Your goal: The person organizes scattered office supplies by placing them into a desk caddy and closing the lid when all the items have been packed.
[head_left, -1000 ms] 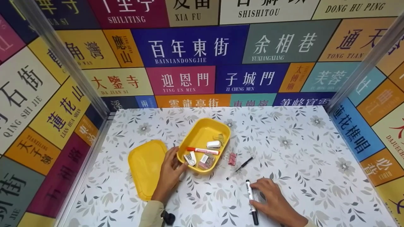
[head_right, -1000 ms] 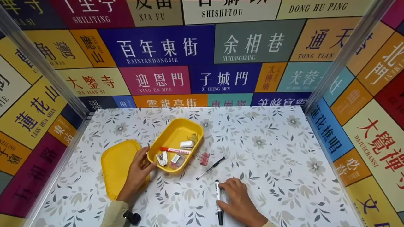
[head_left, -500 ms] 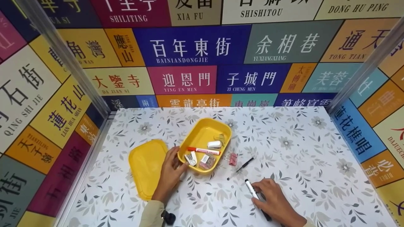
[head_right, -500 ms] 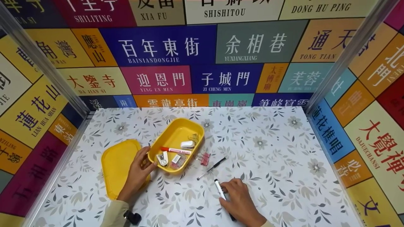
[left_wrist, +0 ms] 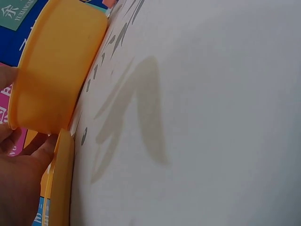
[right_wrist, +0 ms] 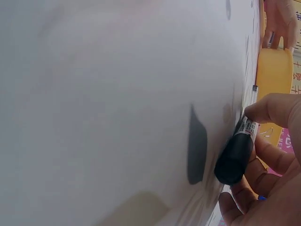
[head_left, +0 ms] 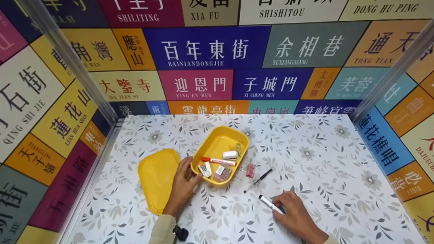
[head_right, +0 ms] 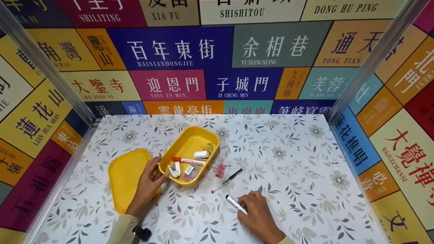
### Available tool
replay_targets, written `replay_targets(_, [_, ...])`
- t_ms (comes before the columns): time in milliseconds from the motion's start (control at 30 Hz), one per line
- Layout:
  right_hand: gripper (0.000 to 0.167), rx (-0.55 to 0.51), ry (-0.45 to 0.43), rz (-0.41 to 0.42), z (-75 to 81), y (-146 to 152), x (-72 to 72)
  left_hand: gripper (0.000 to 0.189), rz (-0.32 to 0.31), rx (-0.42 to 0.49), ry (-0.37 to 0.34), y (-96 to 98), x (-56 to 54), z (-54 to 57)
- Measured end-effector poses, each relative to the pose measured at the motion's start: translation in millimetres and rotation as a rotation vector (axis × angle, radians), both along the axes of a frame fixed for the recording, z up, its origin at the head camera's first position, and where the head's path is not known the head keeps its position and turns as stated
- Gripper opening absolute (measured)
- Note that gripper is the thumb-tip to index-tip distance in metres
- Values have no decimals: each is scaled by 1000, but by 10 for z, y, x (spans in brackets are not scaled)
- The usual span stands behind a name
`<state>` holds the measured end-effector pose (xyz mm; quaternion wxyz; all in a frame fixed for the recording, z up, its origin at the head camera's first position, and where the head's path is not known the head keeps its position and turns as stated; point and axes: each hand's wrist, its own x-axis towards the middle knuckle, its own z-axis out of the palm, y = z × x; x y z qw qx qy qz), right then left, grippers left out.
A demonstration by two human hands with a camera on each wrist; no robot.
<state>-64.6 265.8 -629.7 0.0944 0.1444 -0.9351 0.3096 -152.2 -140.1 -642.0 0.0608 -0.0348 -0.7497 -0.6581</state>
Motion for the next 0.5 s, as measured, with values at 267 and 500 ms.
replay_targets(267, [36,-42,18,20,5,13,9,71,9,-11,-18,4,-3,8])
replay_targets(500, [37,-77,-7,38,29,17,-5,71,13,-23,-27,0,9,19])
